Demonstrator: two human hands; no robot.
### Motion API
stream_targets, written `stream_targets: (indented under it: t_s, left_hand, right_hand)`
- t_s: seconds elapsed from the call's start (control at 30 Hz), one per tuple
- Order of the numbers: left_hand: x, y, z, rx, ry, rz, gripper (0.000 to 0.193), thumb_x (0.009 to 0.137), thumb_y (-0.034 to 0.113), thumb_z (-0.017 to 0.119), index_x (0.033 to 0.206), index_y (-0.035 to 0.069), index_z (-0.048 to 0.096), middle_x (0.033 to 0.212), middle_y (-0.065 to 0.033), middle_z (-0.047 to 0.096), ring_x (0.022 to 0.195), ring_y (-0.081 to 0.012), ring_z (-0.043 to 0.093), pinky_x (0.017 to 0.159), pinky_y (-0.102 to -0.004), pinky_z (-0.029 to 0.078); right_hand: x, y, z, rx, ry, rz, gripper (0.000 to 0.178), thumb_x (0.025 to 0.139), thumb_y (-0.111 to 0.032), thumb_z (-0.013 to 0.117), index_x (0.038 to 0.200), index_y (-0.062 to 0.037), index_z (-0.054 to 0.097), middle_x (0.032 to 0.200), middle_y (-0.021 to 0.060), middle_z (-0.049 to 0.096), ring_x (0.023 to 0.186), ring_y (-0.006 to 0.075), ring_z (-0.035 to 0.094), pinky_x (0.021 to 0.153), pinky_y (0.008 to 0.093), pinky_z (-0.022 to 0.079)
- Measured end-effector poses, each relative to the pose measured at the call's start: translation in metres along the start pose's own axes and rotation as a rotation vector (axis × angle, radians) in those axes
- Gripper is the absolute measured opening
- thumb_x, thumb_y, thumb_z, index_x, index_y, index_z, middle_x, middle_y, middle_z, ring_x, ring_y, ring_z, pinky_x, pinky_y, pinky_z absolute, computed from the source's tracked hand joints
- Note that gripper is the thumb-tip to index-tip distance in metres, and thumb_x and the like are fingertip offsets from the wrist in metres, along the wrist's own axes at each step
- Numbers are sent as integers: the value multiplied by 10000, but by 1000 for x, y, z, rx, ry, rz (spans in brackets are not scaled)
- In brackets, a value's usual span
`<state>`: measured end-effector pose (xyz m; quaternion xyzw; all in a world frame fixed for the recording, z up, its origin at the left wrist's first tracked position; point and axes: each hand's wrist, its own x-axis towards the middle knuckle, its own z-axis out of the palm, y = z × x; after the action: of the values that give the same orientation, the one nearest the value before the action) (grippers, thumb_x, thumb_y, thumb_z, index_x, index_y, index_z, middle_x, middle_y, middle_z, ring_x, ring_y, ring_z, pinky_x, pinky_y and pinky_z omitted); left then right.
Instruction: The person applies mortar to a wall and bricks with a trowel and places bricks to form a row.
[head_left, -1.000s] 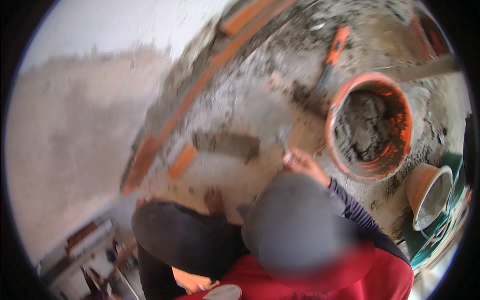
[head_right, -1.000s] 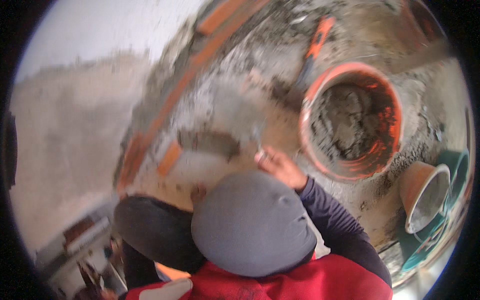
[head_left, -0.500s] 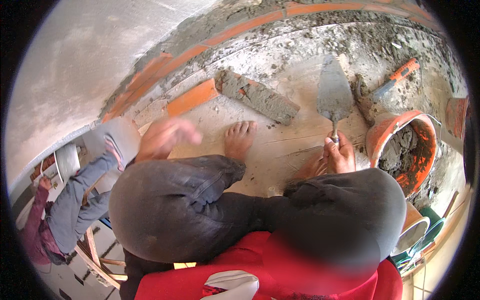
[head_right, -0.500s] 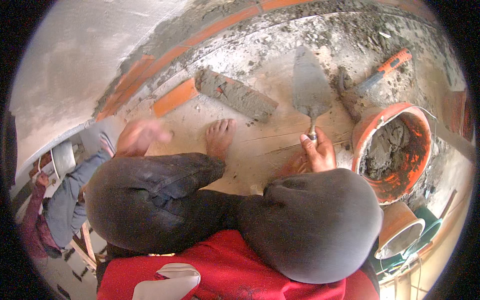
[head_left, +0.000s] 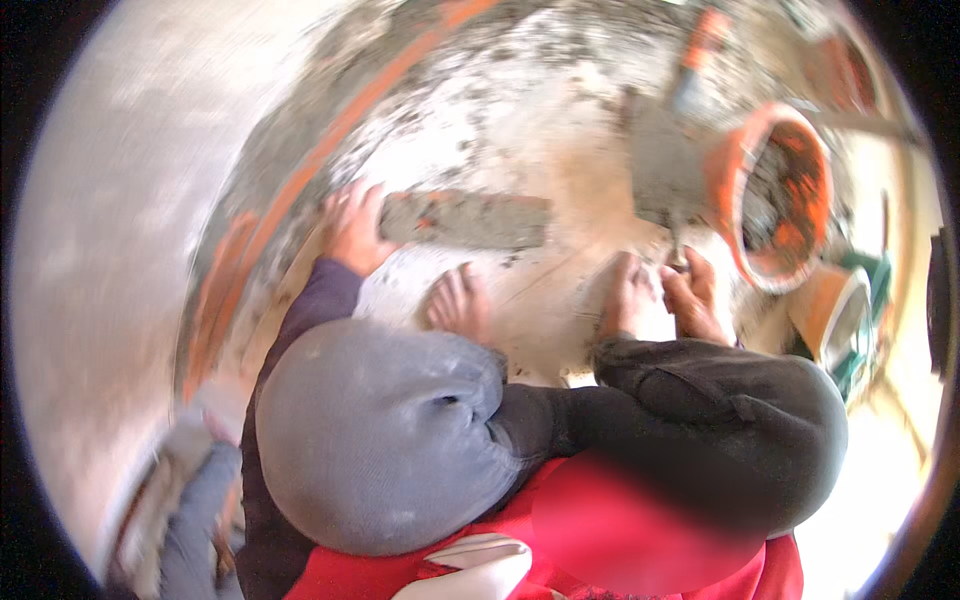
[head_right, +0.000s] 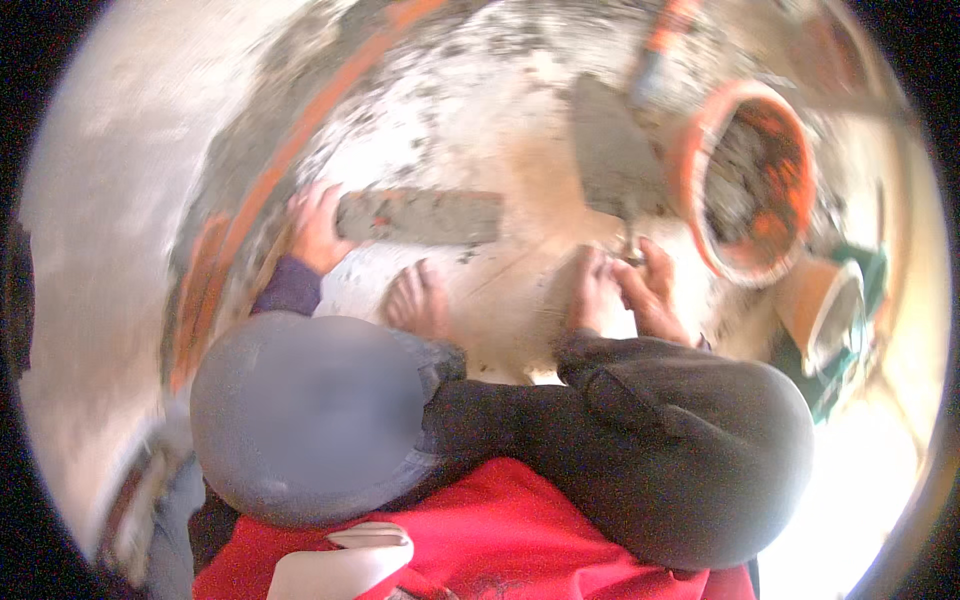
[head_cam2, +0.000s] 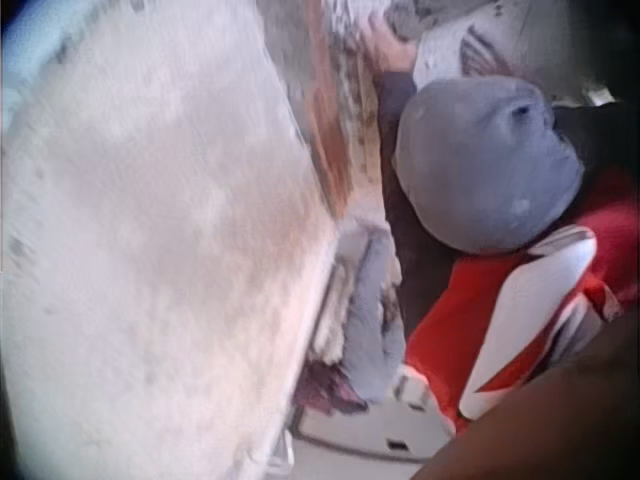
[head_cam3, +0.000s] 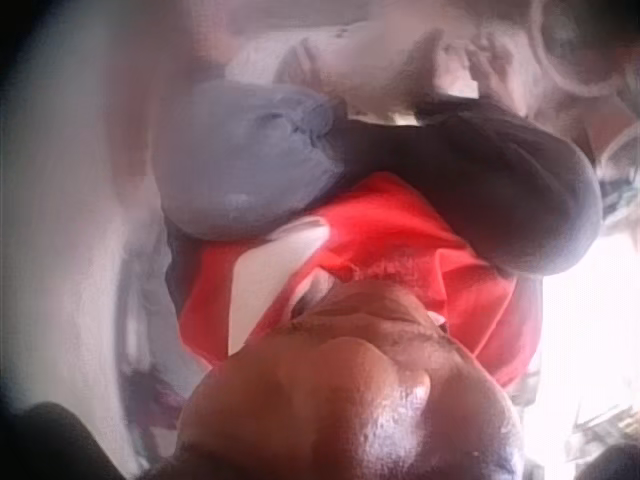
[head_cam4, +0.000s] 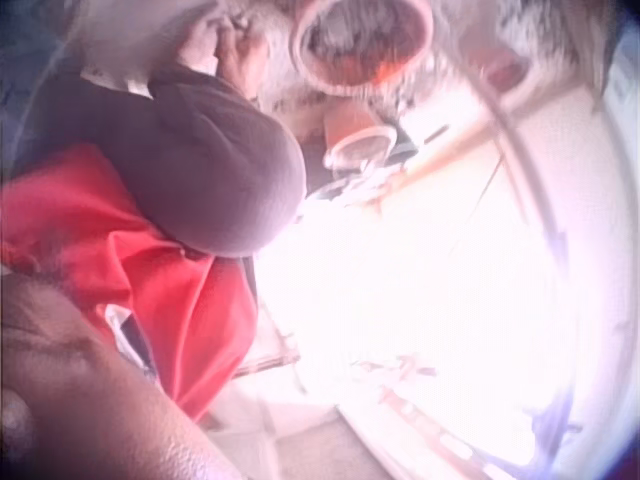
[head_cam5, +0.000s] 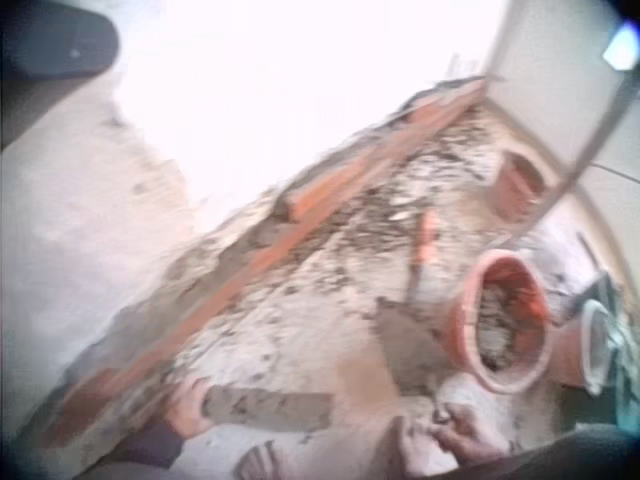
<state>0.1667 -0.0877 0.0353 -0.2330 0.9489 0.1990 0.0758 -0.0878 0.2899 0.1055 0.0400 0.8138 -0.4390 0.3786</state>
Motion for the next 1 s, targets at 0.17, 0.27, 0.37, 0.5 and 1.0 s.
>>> stream_targets:
  t_s: [0.17, 0.27, 0.37, 0.5, 1.0]
  left_hand:
    - [-5, -6, -14, -137, 60, 115, 841, 526, 382, 895, 1199, 34, 531, 1159, -178, 575, 1106, -367, 548, 937, -461, 417]
    - [1, 4, -37, -245, 123, 234, 783, 539, 355, 899, 1155, 15, 556, 1095, -185, 604, 1024, -377, 597, 862, -443, 481]
    - [13, 15, -48, -320, 194, 349, 719, 549, 335, 894, 1115, 13, 589, 1064, -182, 626, 995, -375, 616, 843, -433, 498]
    - [21, 33, -65, -448, 201, 263, 670, 563, 332, 883, 1087, 13, 613, 1066, -152, 651, 1015, -332, 630, 875, -409, 492]
    - [67, 190, -119, -761, 68, 419, 814, 602, 102, 919, 1251, -16, 442, 1177, -169, 574, 1097, -266, 599, 945, -410, 509]
  right_hand:
    - [-31, -2, -23, -88, -60, 75, 648, 902, -202, 684, 1355, 96, 329, 835, 45, 518, 663, 97, 464, 565, 248, 381]
    - [-51, -26, -36, -155, -174, 48, 292, 930, -200, 653, 1102, 2, 530, 701, -36, 468, 584, 62, 412, 512, 243, 330]
    - [-79, -24, -54, -217, -100, 38, 190, 938, -197, 641, 982, -37, 546, 652, -68, 437, 552, 45, 385, 492, 237, 306]
    - [-106, -22, -82, 18, -1, 117, 192, 930, -175, 636, 1001, -5, 582, 657, -52, 473, 572, 31, 400, 488, 238, 299]
    - [-52, 36, -181, 363, 404, -350, 155, 953, -149, 561, 1043, -24, 547, 691, -13, 492, 580, 75, 450, 520, 224, 368]
